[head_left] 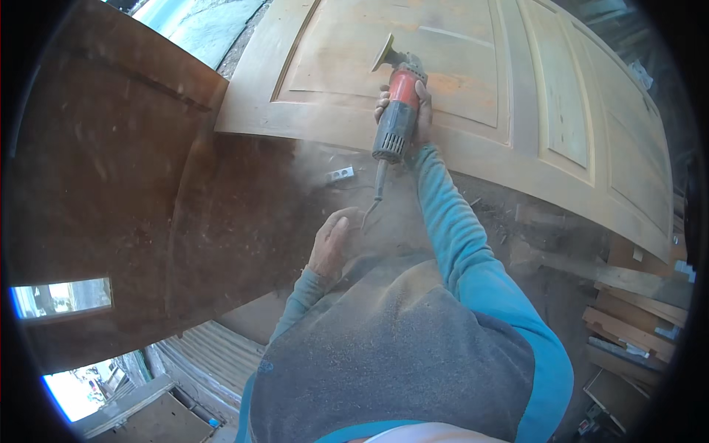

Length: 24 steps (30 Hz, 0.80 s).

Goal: The person sands the surface of a wooden door using a power sander, moving it across the wood panels and frames.

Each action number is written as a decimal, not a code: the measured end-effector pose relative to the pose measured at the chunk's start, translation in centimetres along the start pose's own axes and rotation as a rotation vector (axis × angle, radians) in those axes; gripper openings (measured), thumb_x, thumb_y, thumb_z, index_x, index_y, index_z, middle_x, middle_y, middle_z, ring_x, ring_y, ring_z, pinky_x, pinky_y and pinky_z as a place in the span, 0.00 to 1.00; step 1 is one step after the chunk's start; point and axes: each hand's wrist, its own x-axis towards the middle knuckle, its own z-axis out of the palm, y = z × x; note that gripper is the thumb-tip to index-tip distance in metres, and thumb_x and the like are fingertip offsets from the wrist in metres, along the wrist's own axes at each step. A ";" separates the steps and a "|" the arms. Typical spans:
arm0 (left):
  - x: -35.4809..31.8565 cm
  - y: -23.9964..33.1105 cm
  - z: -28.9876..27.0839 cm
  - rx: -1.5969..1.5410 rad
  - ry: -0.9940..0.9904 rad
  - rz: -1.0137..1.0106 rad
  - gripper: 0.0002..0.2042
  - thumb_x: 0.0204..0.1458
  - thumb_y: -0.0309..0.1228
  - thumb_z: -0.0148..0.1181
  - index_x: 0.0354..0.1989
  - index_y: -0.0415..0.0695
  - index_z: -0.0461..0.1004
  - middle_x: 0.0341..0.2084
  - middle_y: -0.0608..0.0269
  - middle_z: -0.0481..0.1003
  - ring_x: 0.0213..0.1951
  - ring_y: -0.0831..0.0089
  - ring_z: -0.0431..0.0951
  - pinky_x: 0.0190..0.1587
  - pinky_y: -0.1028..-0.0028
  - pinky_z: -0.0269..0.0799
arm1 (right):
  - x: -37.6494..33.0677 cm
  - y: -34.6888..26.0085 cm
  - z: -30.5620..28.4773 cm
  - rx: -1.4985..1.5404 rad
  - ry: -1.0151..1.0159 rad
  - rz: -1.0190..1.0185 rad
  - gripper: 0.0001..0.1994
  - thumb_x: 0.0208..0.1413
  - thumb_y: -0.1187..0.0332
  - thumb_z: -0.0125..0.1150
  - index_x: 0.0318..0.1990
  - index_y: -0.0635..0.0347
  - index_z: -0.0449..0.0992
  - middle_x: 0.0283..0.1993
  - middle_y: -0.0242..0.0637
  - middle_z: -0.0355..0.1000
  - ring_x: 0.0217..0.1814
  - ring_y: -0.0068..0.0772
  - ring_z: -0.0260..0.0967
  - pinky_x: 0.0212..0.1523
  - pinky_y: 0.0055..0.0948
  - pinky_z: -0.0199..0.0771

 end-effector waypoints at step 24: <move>-0.9 -19.3 -9.6 -0.163 0.360 -0.496 0.23 0.67 0.43 0.61 0.57 0.33 0.71 0.46 0.53 0.80 0.44 0.69 0.81 0.45 0.71 0.80 | 0.0 -1.0 0.9 -0.062 0.002 -0.126 0.35 0.58 0.39 0.63 0.55 0.64 0.68 0.40 0.42 0.73 0.39 0.39 0.76 0.43 0.42 0.83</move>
